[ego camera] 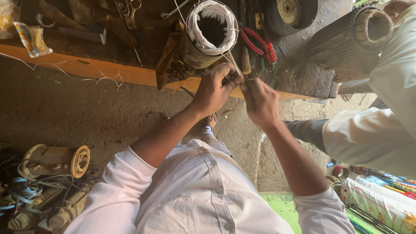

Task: The person strips insulation from several wires, twists the exposed ends together, and wraps the joint with black electrical tape. The person uses pliers and a knife to strip and cut the wires, then applies tape by hand to insulate the connection.

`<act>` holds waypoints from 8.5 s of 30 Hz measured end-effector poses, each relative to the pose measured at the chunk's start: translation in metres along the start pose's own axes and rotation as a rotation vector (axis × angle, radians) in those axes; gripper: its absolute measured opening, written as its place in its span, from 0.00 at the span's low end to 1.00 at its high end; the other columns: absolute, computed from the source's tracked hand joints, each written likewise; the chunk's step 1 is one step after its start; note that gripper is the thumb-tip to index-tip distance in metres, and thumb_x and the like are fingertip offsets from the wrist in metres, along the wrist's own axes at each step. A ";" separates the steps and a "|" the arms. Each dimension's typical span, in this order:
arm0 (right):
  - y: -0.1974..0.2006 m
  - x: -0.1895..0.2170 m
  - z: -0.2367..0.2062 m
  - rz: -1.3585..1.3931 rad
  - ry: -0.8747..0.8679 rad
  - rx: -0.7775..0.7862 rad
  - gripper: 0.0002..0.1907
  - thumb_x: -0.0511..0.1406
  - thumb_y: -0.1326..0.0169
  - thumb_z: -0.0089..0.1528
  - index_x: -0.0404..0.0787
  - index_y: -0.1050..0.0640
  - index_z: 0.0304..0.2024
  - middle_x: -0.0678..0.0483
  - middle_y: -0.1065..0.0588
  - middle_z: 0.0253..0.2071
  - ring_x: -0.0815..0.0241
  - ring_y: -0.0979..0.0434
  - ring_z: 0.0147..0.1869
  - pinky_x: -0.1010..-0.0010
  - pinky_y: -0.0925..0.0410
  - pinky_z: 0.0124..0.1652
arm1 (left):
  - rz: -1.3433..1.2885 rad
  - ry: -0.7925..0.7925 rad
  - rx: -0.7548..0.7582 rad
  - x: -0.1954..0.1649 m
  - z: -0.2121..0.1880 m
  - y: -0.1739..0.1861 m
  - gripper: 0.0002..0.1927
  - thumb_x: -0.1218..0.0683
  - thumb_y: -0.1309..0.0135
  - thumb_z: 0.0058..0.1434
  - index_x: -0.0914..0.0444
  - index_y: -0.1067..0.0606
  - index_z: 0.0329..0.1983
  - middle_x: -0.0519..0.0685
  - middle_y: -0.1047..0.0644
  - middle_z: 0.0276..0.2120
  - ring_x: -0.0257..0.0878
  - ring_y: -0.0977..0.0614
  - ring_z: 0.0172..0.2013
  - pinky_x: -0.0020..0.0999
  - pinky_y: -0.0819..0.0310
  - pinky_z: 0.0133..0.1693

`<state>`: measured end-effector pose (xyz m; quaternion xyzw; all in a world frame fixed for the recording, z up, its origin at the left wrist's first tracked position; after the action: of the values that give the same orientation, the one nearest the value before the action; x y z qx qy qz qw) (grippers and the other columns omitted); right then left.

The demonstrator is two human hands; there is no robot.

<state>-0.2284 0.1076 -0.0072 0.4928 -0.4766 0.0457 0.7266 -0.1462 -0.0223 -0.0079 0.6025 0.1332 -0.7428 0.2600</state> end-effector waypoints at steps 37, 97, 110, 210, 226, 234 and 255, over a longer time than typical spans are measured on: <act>0.007 0.071 -0.023 -0.668 0.599 -0.268 0.11 0.32 0.39 0.65 0.36 0.24 0.48 0.49 0.24 0.42 0.51 0.22 0.44 0.62 0.30 0.42 | 0.085 -0.039 -0.015 -0.006 -0.001 -0.002 0.10 0.55 0.40 0.67 0.65 0.28 0.35 0.51 0.25 0.31 0.47 0.21 0.35 0.41 0.28 0.38; 0.013 0.006 -0.020 -0.114 0.085 -0.199 0.11 0.38 0.51 0.73 0.37 0.26 0.51 0.56 0.26 0.33 0.66 0.26 0.30 0.72 0.33 0.29 | 0.112 -0.074 -0.061 -0.003 0.000 -0.001 0.12 0.55 0.38 0.65 0.65 0.28 0.34 0.51 0.27 0.32 0.47 0.22 0.34 0.42 0.29 0.37; -0.039 -0.047 -0.016 0.725 -0.409 0.034 0.11 0.40 0.48 0.71 0.39 0.24 0.48 0.54 0.24 0.36 0.61 0.24 0.34 0.68 0.31 0.33 | 0.090 -0.101 -0.058 -0.006 0.000 -0.002 0.09 0.55 0.40 0.66 0.64 0.27 0.36 0.51 0.25 0.33 0.48 0.21 0.37 0.42 0.29 0.40; 0.013 -0.120 -0.003 0.076 0.036 0.537 0.12 0.38 0.38 0.61 0.40 0.22 0.44 0.61 0.21 0.32 0.73 0.25 0.35 0.76 0.32 0.35 | 0.308 0.516 -0.186 0.015 -0.157 0.035 0.15 0.47 0.45 0.65 0.64 0.21 0.40 0.52 0.18 0.29 0.40 0.16 0.29 0.36 0.25 0.33; 0.009 -0.127 -0.032 -0.158 -0.113 0.573 0.17 0.43 0.41 0.62 0.41 0.24 0.48 0.46 0.23 0.33 0.48 0.22 0.36 0.58 0.31 0.38 | 0.656 0.640 0.016 0.041 -0.136 0.035 0.15 0.46 0.48 0.66 0.62 0.25 0.34 0.56 0.21 0.27 0.54 0.16 0.29 0.50 0.25 0.32; 0.012 -0.116 -0.049 -0.069 -0.077 0.471 0.17 0.42 0.42 0.61 0.40 0.23 0.49 0.46 0.24 0.37 0.47 0.21 0.39 0.59 0.31 0.40 | 0.754 0.537 0.023 0.023 -0.118 0.055 0.15 0.48 0.45 0.65 0.64 0.25 0.32 0.59 0.21 0.30 0.58 0.18 0.32 0.51 0.25 0.34; 0.009 -0.018 -0.070 -0.179 0.125 0.189 0.16 0.36 0.43 0.66 0.33 0.28 0.51 0.39 0.29 0.59 0.36 0.23 0.53 0.53 0.28 0.45 | 0.681 0.347 0.116 0.011 -0.084 0.040 0.12 0.52 0.43 0.63 0.67 0.26 0.34 0.61 0.20 0.33 0.60 0.17 0.33 0.51 0.23 0.34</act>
<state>-0.1975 0.1721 -0.0184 0.5959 -0.3780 0.0561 0.7063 -0.0562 -0.0145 -0.0339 0.7426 -0.0750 -0.5074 0.4307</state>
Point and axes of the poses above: each hand's wrist, its own z-axis towards the middle knuckle, its own y-axis out of the back of the hand, x = y × z, the point moved 10 cm from there along z, towards the middle knuckle
